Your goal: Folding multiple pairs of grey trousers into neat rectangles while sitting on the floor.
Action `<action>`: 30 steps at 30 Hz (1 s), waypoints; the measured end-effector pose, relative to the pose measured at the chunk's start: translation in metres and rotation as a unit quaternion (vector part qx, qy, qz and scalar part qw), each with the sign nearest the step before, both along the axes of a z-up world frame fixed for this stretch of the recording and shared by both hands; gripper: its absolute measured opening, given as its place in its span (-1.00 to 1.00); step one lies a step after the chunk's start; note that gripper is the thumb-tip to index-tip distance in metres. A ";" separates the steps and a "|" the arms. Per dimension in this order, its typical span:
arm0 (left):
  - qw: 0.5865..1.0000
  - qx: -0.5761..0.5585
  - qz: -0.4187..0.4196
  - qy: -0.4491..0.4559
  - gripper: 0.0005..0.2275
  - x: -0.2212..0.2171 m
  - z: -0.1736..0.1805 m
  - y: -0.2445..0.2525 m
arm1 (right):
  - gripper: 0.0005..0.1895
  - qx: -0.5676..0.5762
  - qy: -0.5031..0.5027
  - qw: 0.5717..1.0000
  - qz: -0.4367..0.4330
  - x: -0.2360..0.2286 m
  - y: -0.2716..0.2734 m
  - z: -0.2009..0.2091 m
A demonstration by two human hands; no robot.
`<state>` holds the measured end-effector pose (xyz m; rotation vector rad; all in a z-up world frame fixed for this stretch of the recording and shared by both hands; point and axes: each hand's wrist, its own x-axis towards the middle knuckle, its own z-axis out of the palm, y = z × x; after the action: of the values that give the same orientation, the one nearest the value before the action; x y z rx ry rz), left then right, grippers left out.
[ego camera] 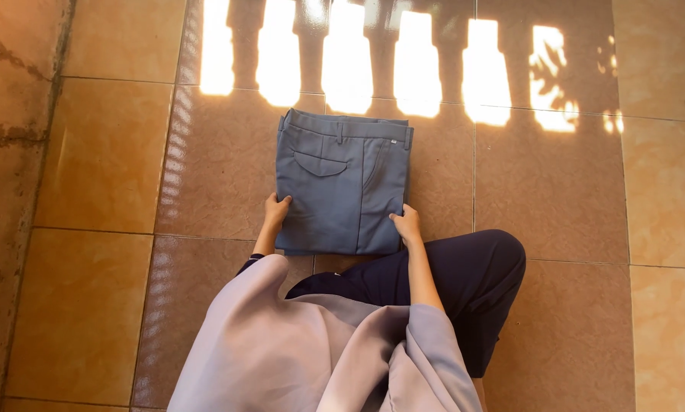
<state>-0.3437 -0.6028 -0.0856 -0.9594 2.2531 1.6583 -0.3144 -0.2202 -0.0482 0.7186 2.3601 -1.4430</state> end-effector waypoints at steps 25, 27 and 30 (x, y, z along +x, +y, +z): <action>0.881 -0.418 -0.125 0.183 -0.24 0.031 0.102 0.065 | -0.12 0.336 0.192 0.917 0.095 0.017 -0.068 0.105; 0.860 -0.419 -0.194 0.217 -0.15 0.026 0.092 0.075 | -0.10 0.360 0.257 0.881 0.167 0.011 -0.083 0.090; 0.851 -0.404 -0.291 0.168 -0.22 0.035 0.074 0.088 | -0.20 0.315 0.094 0.901 0.284 0.014 -0.091 0.068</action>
<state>-0.3085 -0.5153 -0.0116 0.0076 3.1155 0.6224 -0.3000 -0.3111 0.0198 -0.0312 2.8677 -0.5151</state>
